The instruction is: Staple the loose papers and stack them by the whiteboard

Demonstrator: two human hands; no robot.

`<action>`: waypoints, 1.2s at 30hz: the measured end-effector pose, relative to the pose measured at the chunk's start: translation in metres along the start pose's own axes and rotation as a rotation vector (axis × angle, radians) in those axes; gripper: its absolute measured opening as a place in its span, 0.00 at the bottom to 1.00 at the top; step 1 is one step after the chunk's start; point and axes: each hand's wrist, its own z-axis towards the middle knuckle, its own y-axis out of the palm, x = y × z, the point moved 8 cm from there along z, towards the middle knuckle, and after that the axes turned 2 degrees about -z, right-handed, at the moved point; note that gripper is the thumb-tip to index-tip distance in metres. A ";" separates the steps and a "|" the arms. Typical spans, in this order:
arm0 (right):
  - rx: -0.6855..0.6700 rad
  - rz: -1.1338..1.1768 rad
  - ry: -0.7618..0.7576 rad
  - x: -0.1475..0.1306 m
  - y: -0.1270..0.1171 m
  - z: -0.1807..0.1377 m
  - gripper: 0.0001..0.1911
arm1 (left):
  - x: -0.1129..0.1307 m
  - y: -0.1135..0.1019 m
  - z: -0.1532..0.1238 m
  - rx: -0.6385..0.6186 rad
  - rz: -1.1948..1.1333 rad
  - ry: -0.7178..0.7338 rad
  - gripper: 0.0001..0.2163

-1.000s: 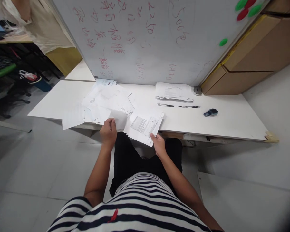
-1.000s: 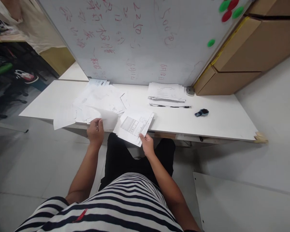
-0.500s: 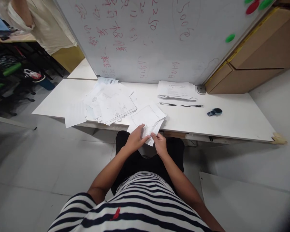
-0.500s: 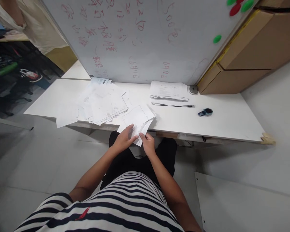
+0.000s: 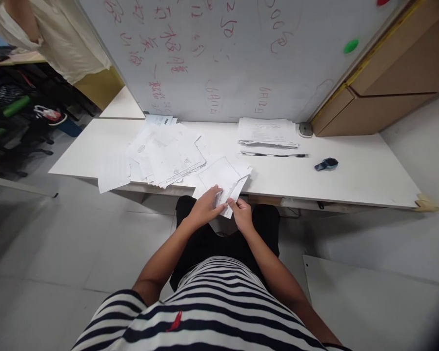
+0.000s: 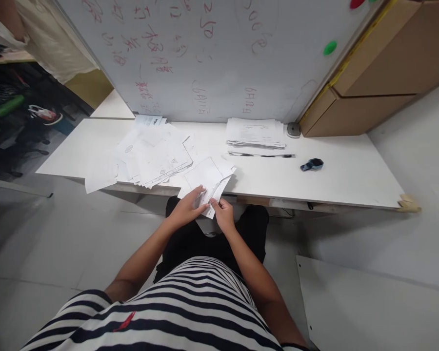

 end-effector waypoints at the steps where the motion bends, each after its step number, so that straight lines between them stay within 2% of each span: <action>1: -0.003 -0.002 0.002 -0.001 0.001 0.000 0.19 | 0.000 0.001 0.000 -0.006 -0.002 -0.006 0.25; 12: -0.013 0.012 0.016 -0.001 0.003 -0.001 0.19 | -0.002 -0.004 0.002 -0.042 -0.120 -0.094 0.19; 22: -0.008 0.000 0.133 0.011 0.010 0.001 0.23 | -0.022 -0.012 0.005 0.132 -0.130 -0.213 0.14; 25: 0.033 -0.067 0.149 0.013 0.009 0.002 0.21 | -0.020 -0.007 0.004 0.083 -0.076 -0.199 0.14; 30: 0.029 -0.226 0.106 0.007 0.012 0.005 0.17 | -0.006 0.017 0.001 -0.029 0.106 -0.068 0.23; 33: 0.031 -0.271 0.075 0.001 0.013 0.006 0.15 | -0.006 0.025 0.000 0.007 0.144 -0.058 0.25; 36: 0.017 -0.239 0.074 -0.003 0.013 0.004 0.16 | -0.012 0.015 0.001 0.095 0.113 -0.110 0.21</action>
